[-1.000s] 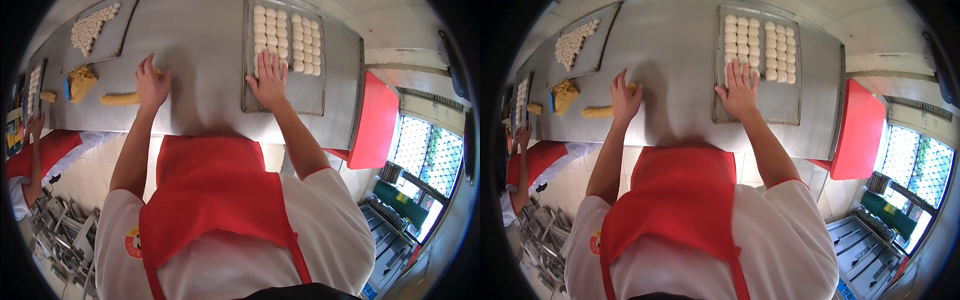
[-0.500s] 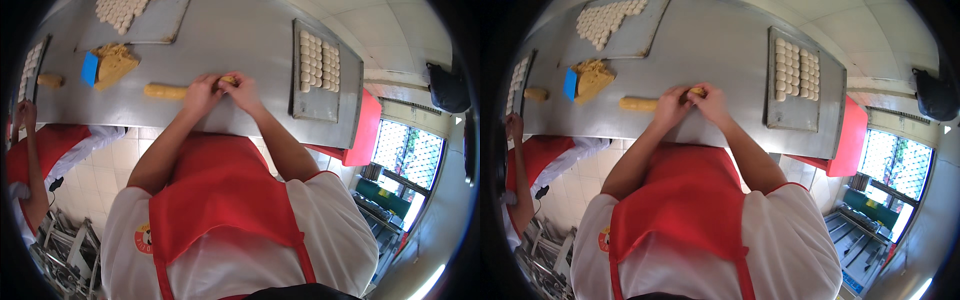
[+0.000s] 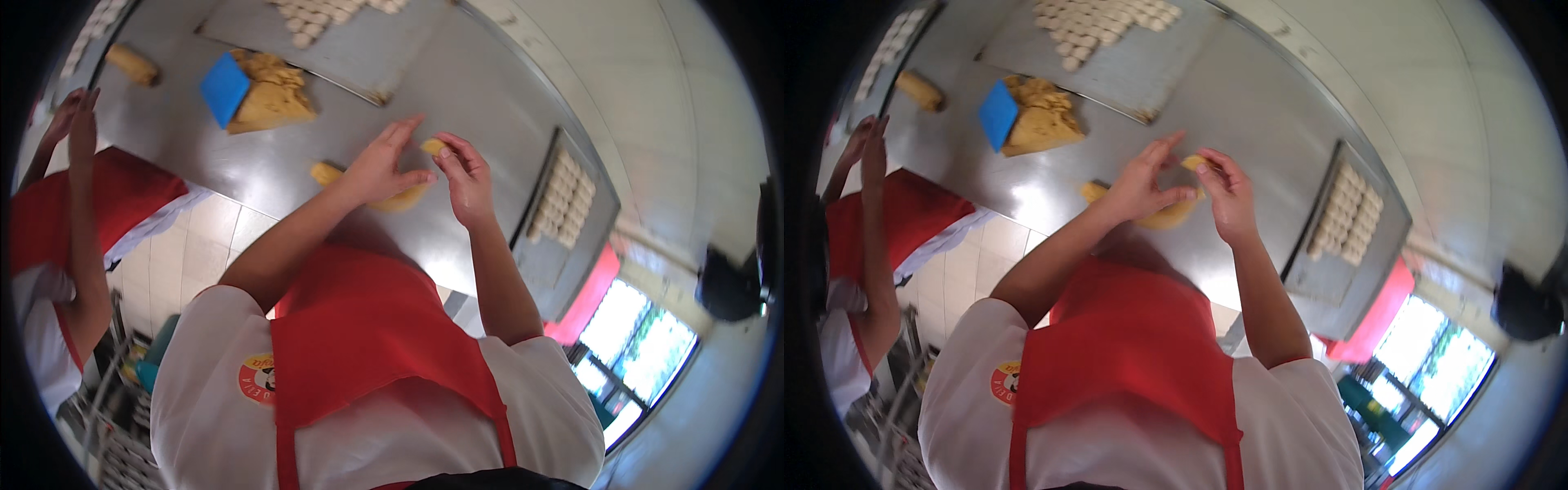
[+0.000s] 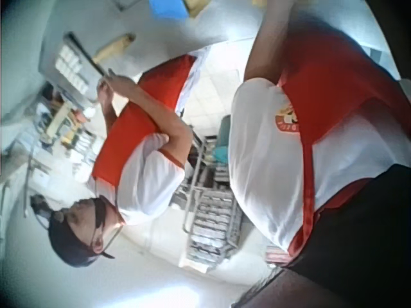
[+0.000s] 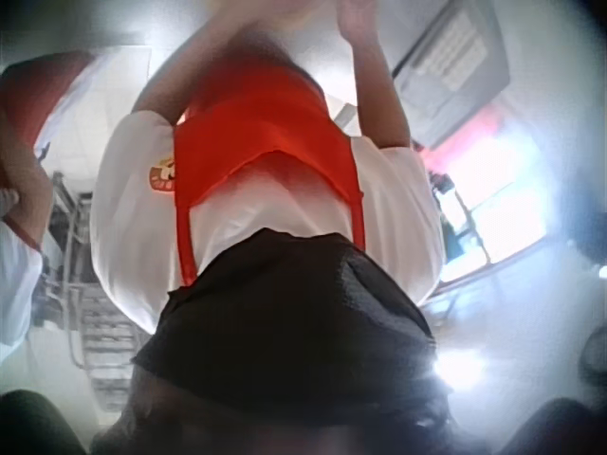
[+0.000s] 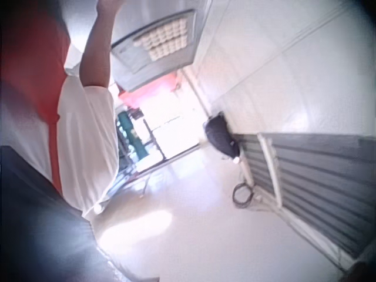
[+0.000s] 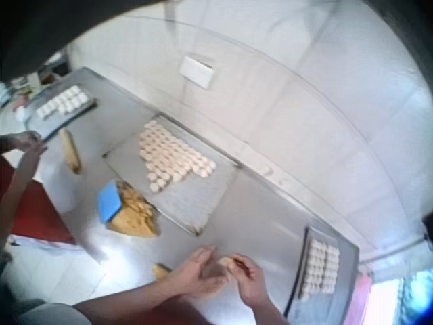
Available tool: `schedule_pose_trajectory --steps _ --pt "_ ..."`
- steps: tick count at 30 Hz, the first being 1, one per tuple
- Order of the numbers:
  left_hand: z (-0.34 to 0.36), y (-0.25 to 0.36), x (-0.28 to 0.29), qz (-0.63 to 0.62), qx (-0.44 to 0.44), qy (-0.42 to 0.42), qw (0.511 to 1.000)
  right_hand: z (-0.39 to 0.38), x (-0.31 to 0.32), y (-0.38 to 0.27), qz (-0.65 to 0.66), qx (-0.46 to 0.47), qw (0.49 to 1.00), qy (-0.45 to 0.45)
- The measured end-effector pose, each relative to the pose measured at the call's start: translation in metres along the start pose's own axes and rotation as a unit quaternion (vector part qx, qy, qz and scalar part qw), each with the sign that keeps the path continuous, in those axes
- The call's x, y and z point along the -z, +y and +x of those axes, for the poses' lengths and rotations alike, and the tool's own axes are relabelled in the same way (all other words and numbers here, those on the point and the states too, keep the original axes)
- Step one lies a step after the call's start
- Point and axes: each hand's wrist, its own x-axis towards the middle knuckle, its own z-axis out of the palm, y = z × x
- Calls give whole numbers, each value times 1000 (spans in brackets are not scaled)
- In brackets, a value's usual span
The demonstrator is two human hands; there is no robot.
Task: The person rolls pieces of dough into small balls by hand and places them in rows on a metal baking tray on a stainless steel table.
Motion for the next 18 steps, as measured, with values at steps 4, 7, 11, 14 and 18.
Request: schedule_pose_trajectory --steps 4,7,11,14,18 --pt "3 -13 51 -150 147 23 978 128 -84 -9 -256 201 945 -32" --pt "-15 -17 62 -195 170 63 964 221 -146 -14 -414 369 832 4" --pt "-26 -21 51 -333 157 86 926 256 -158 -17 -478 319 818 20" --pt "-38 -19 46 -401 216 63 888 199 -124 -15 -292 203 934 13" --pt "-48 -6 43 -396 301 -39 866 14 14 3 -263 63 955 120"
